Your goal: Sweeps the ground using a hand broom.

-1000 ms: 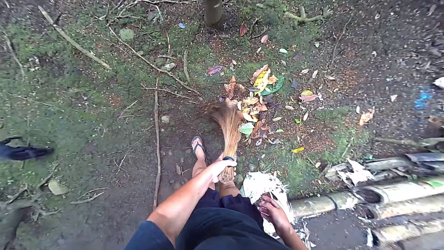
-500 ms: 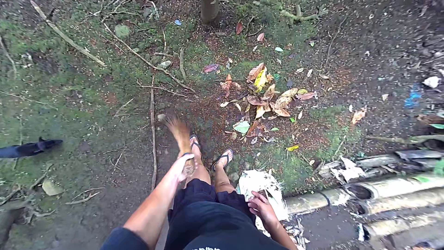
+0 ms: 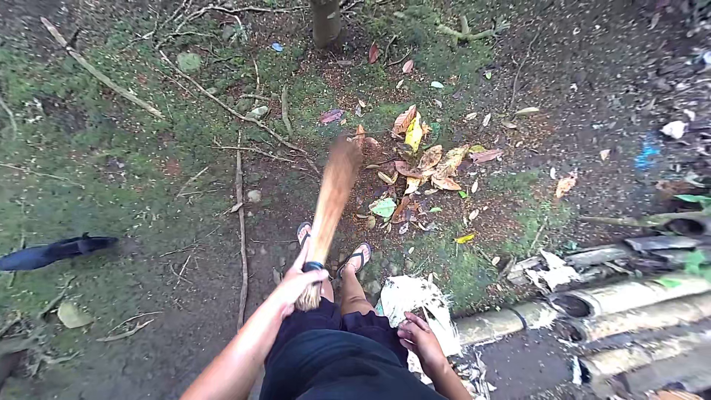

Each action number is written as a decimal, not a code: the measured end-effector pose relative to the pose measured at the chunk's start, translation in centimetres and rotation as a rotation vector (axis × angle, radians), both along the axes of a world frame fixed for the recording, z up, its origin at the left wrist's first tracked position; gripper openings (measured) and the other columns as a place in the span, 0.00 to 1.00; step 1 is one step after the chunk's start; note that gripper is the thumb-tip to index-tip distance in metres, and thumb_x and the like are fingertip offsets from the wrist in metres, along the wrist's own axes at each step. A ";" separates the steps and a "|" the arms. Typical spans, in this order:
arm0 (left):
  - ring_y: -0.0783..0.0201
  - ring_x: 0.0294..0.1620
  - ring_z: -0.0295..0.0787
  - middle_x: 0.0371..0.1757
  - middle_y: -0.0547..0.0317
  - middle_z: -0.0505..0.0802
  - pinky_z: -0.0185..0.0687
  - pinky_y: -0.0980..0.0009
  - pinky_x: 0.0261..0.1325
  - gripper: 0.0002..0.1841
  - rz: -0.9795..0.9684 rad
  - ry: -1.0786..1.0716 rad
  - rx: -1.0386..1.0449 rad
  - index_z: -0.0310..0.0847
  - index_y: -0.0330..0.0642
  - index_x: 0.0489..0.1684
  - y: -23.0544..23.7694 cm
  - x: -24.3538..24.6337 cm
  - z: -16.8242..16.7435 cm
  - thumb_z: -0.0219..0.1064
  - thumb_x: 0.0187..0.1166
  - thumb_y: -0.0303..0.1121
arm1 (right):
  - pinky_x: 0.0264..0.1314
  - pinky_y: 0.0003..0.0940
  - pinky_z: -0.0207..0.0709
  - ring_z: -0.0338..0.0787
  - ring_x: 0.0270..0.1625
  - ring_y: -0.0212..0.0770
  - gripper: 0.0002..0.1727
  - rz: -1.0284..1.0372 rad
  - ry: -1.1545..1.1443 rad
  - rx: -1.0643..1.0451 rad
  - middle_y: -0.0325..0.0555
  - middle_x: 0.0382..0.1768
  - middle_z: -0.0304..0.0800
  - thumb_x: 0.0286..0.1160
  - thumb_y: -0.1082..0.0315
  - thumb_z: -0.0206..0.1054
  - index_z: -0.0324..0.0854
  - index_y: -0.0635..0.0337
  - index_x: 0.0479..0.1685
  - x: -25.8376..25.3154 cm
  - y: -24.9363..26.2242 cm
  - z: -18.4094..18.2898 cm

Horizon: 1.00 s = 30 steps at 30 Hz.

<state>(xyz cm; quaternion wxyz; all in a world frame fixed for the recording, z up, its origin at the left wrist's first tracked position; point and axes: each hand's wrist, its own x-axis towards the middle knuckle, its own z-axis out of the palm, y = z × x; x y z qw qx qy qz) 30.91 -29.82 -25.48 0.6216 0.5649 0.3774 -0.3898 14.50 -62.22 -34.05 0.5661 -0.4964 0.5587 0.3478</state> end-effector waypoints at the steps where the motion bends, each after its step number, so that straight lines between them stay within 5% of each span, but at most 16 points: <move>1: 0.50 0.43 0.91 0.69 0.40 0.82 0.92 0.53 0.40 0.57 -0.006 -0.023 0.082 0.30 0.64 0.98 0.4 1.3 -1.7 0.75 0.72 0.29 | 0.47 0.44 0.84 0.89 0.47 0.49 0.26 0.001 -0.007 -0.001 0.61 0.57 0.85 0.85 0.70 0.61 0.68 0.62 0.82 -0.1 -0.1 0.2; 4: 0.45 0.68 0.84 0.82 0.36 0.72 0.87 0.48 0.61 0.62 -0.061 -0.002 0.206 0.25 0.60 0.97 0.2 5.6 -9.1 0.76 0.66 0.29 | 0.49 0.45 0.84 0.89 0.48 0.50 0.26 -0.024 -0.021 -0.014 0.61 0.57 0.85 0.85 0.70 0.60 0.67 0.62 0.81 -1.2 -0.7 0.9; 7: 0.41 0.64 0.86 0.82 0.35 0.72 0.89 0.45 0.56 0.62 -0.213 0.089 0.102 0.27 0.61 0.97 -4.0 6.4 -12.6 0.77 0.65 0.32 | 0.48 0.44 0.85 0.90 0.46 0.49 0.24 -0.049 0.004 -0.065 0.61 0.56 0.86 0.87 0.70 0.58 0.68 0.62 0.81 -2.4 -1.6 1.3; 9: 0.47 0.53 0.89 0.76 0.37 0.78 0.89 0.51 0.49 0.59 -0.288 0.133 -0.044 0.27 0.64 0.97 -6.8 5.3 -11.3 0.75 0.69 0.32 | 0.46 0.43 0.85 0.89 0.44 0.47 0.23 -0.042 0.039 -0.088 0.60 0.54 0.86 0.87 0.70 0.57 0.68 0.63 0.80 -2.8 -1.8 1.6; 12: 0.57 0.33 0.87 0.52 0.46 0.86 0.88 0.61 0.35 0.54 -0.261 0.149 -0.262 0.28 0.67 0.97 -6.2 3.2 -7.4 0.70 0.75 0.31 | 0.47 0.43 0.84 0.89 0.45 0.47 0.24 0.015 0.069 -0.065 0.61 0.56 0.85 0.88 0.71 0.57 0.67 0.63 0.81 -2.6 -1.8 1.3; 16: 0.56 0.28 0.88 0.51 0.44 0.88 0.89 0.59 0.32 0.56 -0.281 0.137 -0.342 0.30 0.73 0.97 -1.4 -1.4 -1.6 0.72 0.71 0.30 | 0.49 0.46 0.84 0.89 0.47 0.49 0.26 0.050 0.018 -0.040 0.60 0.56 0.85 0.86 0.70 0.59 0.66 0.62 0.82 -1.2 -1.2 0.0; 21: 0.51 0.31 0.91 0.57 0.42 0.88 0.92 0.55 0.30 0.59 0.053 0.086 -0.043 0.31 0.72 0.97 3.4 -8.5 3.8 0.77 0.67 0.31 | 0.48 0.44 0.85 0.90 0.46 0.49 0.25 0.078 -0.020 -0.018 0.60 0.55 0.85 0.86 0.71 0.60 0.69 0.62 0.81 1.1 0.3 0.0; 26: 0.49 0.33 0.89 0.53 0.39 0.85 0.89 0.52 0.33 0.55 0.495 0.017 0.308 0.25 0.67 0.96 8.8 -9.4 -3.2 0.71 0.77 0.30 | 0.48 0.45 0.85 0.90 0.47 0.50 0.26 0.099 0.005 -0.010 0.62 0.57 0.86 0.85 0.70 0.61 0.69 0.61 0.81 0.9 0.6 -0.5; 28: 0.55 0.32 0.88 0.42 0.47 0.85 0.89 0.58 0.33 0.38 0.714 -0.008 0.247 0.42 0.60 0.90 10.8 -6.3 -6.5 0.62 0.83 0.32 | 0.46 0.44 0.85 0.90 0.45 0.49 0.25 0.092 -0.001 -0.020 0.61 0.55 0.86 0.85 0.70 0.62 0.69 0.61 0.81 0.6 0.1 -0.6; 30: 0.58 0.29 0.88 0.36 0.51 0.86 0.90 0.64 0.32 0.16 0.888 0.018 0.120 0.63 0.49 0.69 11.6 -3.0 -7.8 0.57 0.86 0.35 | 0.47 0.45 0.85 0.90 0.46 0.49 0.25 0.092 -0.005 -0.030 0.61 0.56 0.86 0.85 0.70 0.61 0.69 0.61 0.81 0.4 -0.4 -0.6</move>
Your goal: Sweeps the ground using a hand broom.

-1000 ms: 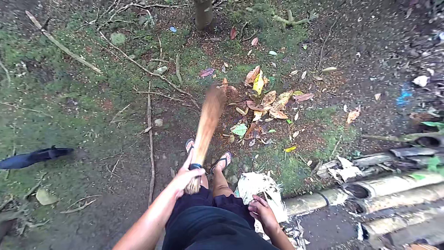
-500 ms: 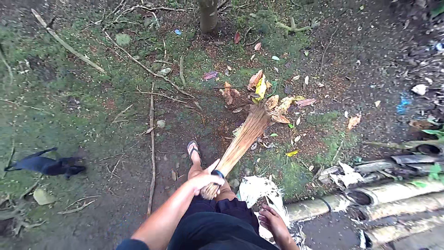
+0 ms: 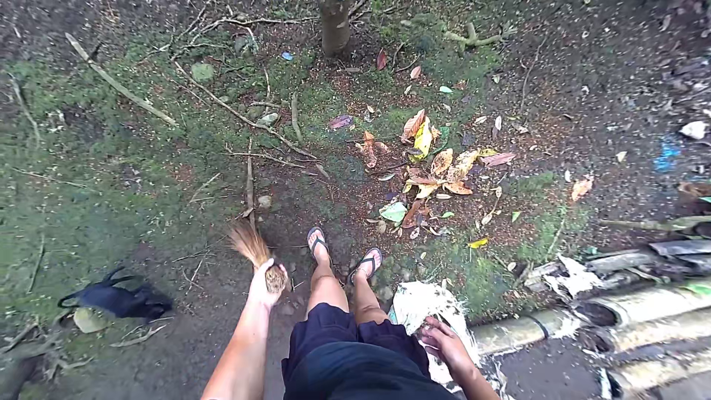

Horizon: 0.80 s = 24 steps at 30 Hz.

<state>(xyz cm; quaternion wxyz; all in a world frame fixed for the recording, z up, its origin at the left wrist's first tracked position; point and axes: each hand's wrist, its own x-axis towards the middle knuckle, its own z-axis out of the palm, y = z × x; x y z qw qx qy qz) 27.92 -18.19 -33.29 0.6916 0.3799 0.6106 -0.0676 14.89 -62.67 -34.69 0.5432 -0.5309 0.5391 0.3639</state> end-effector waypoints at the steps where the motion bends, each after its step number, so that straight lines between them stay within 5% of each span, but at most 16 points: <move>1: 0.58 0.29 0.88 0.35 0.50 0.86 0.90 0.65 0.30 0.15 -0.003 -0.009 -0.063 0.65 0.47 0.67 0.0 0.8 0.1 0.56 0.87 0.36 | 0.47 0.45 0.85 0.90 0.46 0.50 0.26 -0.002 0.004 -0.011 0.62 0.56 0.86 0.85 0.70 0.61 0.68 0.61 0.81 0.0 -0.2 0.1; 4: 0.58 0.31 0.88 0.40 0.49 0.86 0.88 0.64 0.31 0.33 -0.278 -0.045 -0.147 0.44 0.63 0.91 0.3 -1.8 2.8 0.54 0.87 0.34 | 0.49 0.46 0.84 0.90 0.48 0.50 0.26 0.008 0.023 -0.018 0.62 0.58 0.85 0.85 0.71 0.60 0.67 0.61 0.83 0.3 -0.7 0.3; 7: 0.54 0.31 0.89 0.45 0.46 0.87 0.89 0.61 0.29 0.51 -0.536 0.004 -0.088 0.25 0.72 0.96 1.0 -5.4 6.6 0.63 0.79 0.29 | 0.48 0.45 0.84 0.89 0.46 0.49 0.25 0.018 0.022 -0.008 0.62 0.56 0.85 0.85 0.70 0.61 0.68 0.62 0.81 0.4 -0.1 -0.1; 9: 0.52 0.32 0.89 0.51 0.43 0.87 0.90 0.57 0.29 0.56 -0.642 0.031 -0.022 0.26 0.71 0.97 -0.5 -4.9 6.9 0.69 0.74 0.27 | 0.47 0.44 0.84 0.89 0.45 0.49 0.25 0.024 0.008 0.009 0.61 0.55 0.86 0.85 0.70 0.61 0.69 0.62 0.81 0.6 0.7 -0.1; 12: 0.47 0.46 0.90 0.66 0.38 0.82 0.91 0.50 0.42 0.57 -0.791 0.034 0.058 0.30 0.62 0.97 -4.6 0.4 2.7 0.74 0.69 0.28 | 0.49 0.44 0.85 0.90 0.47 0.49 0.25 0.020 -0.016 0.023 0.61 0.57 0.86 0.86 0.70 0.61 0.69 0.61 0.82 1.5 1.5 0.1; 14: 0.45 0.66 0.85 0.79 0.37 0.76 0.88 0.47 0.60 0.60 -1.033 0.098 0.097 0.31 0.55 0.97 -7.3 4.5 -1.2 0.78 0.65 0.29 | 0.49 0.44 0.85 0.90 0.47 0.49 0.26 0.008 -0.028 0.029 0.61 0.57 0.86 0.86 0.69 0.60 0.68 0.61 0.82 1.5 1.8 0.2; 16: 0.44 0.83 0.72 0.88 0.39 0.68 0.73 0.44 0.79 0.65 -1.378 0.179 0.157 0.28 0.56 0.98 -9.6 7.0 -3.5 0.81 0.60 0.36 | 0.48 0.44 0.85 0.90 0.46 0.49 0.26 -0.021 -0.041 0.025 0.61 0.57 0.86 0.86 0.70 0.61 0.68 0.61 0.82 1.3 1.6 0.3; 18: 0.44 0.85 0.69 0.89 0.41 0.66 0.70 0.42 0.81 0.65 -1.517 0.172 0.169 0.27 0.59 0.98 -10.1 7.1 -2.6 0.82 0.61 0.39 | 0.48 0.44 0.85 0.90 0.46 0.49 0.25 -0.056 -0.040 0.008 0.62 0.56 0.85 0.86 0.70 0.60 0.68 0.62 0.82 0.5 1.1 0.4; 24: 0.47 0.72 0.83 0.79 0.42 0.79 0.80 0.43 0.70 0.66 -1.403 0.073 0.222 0.32 0.71 0.97 -6.1 2.3 3.9 0.84 0.56 0.37 | 0.47 0.46 0.84 0.89 0.46 0.50 0.25 -0.131 -0.011 -0.007 0.61 0.55 0.85 0.86 0.71 0.59 0.68 0.62 0.81 -1.7 0.0 -0.1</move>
